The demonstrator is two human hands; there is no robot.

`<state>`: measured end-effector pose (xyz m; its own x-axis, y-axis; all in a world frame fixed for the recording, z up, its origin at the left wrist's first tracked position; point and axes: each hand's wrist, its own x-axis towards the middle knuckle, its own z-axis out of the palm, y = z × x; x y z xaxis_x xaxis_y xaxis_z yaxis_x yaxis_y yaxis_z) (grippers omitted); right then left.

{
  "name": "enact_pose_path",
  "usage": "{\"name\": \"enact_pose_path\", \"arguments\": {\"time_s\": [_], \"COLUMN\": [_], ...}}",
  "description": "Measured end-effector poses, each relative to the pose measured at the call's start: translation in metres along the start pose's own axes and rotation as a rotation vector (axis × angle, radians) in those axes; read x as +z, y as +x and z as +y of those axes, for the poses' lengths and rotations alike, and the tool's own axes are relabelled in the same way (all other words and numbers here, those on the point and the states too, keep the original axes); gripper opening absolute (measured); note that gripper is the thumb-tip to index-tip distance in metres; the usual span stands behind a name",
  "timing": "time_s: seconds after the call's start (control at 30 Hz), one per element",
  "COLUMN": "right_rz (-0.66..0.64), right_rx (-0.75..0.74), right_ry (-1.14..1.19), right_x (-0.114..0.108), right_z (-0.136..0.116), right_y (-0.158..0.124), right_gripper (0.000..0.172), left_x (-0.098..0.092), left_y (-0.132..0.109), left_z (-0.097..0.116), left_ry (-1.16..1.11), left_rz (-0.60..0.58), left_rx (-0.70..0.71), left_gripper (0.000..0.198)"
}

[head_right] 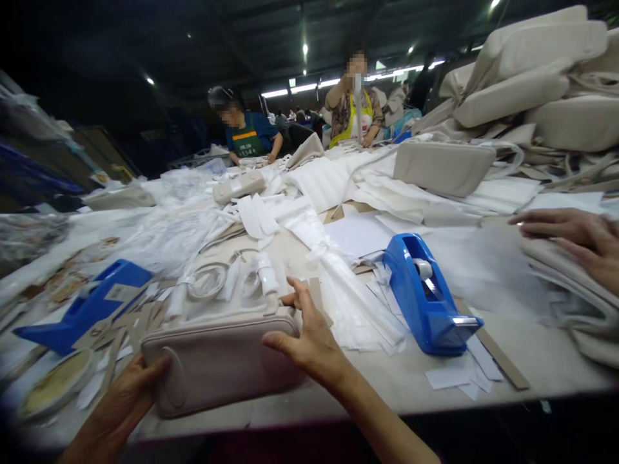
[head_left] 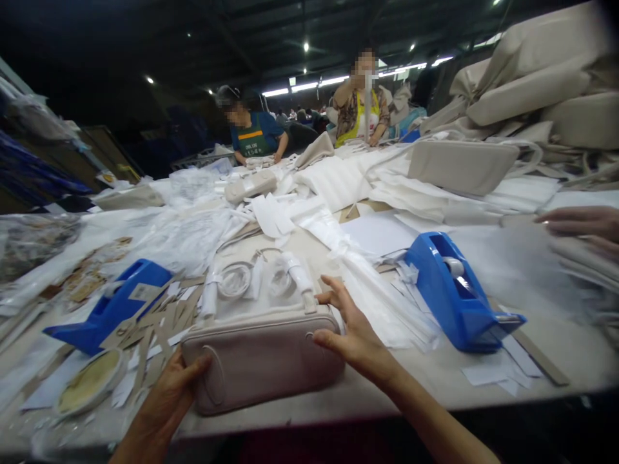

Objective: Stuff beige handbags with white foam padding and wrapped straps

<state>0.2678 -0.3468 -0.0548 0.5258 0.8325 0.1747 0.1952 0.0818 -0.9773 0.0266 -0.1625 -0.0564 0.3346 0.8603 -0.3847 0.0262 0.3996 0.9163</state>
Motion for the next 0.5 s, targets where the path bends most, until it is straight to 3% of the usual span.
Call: {"name": "enact_pose_path", "arguments": {"time_s": [0.23, 0.37, 0.5], "right_rz": [0.242, 0.198, 0.117], "right_rx": [0.118, 0.246, 0.198], "right_ry": [-0.192, -0.178, -0.129], "right_x": [0.028, 0.026, 0.025], "right_z": [0.005, 0.004, 0.003], "right_y": [-0.006, -0.012, -0.012], "right_gripper": [0.09, 0.097, 0.101], "left_x": [-0.007, -0.013, -0.016], "left_y": [0.007, 0.011, 0.012], "left_z": [-0.008, -0.011, -0.012], "left_ry": [-0.048, -0.048, -0.039], "left_rz": [-0.014, -0.047, -0.064], "left_rx": [0.049, 0.03, 0.013], "left_gripper": [0.077, 0.084, 0.086]}}
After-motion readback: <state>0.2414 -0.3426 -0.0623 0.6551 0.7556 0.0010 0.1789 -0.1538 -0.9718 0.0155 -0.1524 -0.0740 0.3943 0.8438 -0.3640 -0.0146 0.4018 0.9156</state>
